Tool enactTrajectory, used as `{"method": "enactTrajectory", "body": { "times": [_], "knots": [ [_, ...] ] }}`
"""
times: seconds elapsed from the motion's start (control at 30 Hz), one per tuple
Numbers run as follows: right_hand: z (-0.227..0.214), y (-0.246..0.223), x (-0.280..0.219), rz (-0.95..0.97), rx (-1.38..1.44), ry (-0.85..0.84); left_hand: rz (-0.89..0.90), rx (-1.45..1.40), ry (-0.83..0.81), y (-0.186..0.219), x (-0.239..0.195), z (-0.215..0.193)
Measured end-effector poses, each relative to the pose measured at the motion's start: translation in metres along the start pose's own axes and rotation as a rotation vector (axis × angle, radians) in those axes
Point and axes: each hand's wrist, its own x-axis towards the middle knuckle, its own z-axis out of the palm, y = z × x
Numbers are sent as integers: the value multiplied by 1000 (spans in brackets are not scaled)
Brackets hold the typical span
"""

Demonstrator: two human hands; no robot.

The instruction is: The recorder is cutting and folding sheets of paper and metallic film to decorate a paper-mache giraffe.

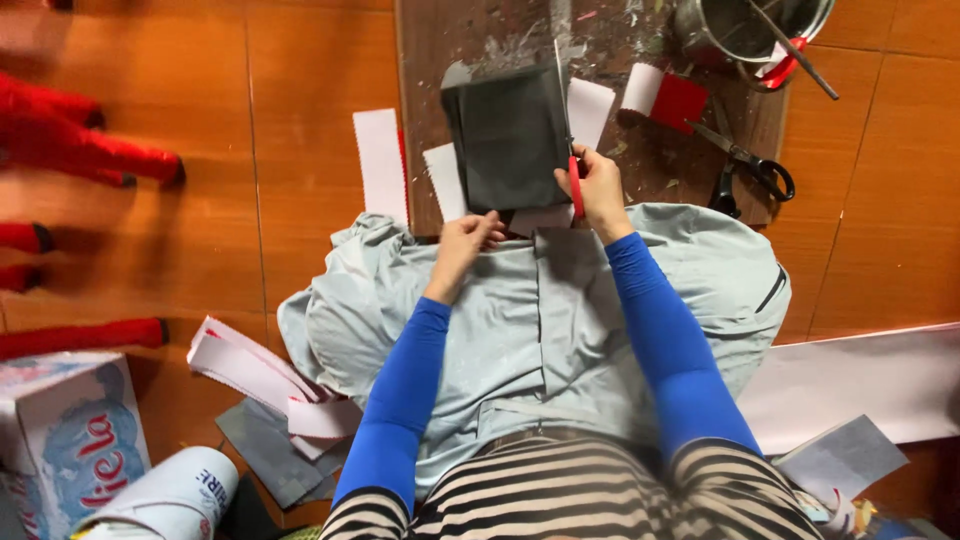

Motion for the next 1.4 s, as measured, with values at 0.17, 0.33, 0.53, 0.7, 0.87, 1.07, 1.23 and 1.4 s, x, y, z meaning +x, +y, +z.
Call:
{"method": "enactTrajectory", "body": {
  "times": [0.17,0.33,0.53,0.7,0.87,1.07,1.23,1.4],
  "knots": [
    [1,13,13,-10,-158,94,535,485,170,70,57,-1],
    [12,19,15,57,-296,135,833,1236,296,135,143,15],
    [7,12,16,-13,-333,115,538,1628,158,151,202,15],
    [11,17,12,-54,-254,148,300,1689,-31,148,225,2],
    [-13,-16,4,9,-202,115,296,1692,-132,159,219,14],
    [-47,-54,-16,-36,-137,173,375,1673,-60,182,121,39],
    [-75,-99,-70,-130,21,119,583,1482,-51,190,2,32],
    [-79,-122,-163,18,628,-165,772,703,162,167,-115,-3]
  ]
}}
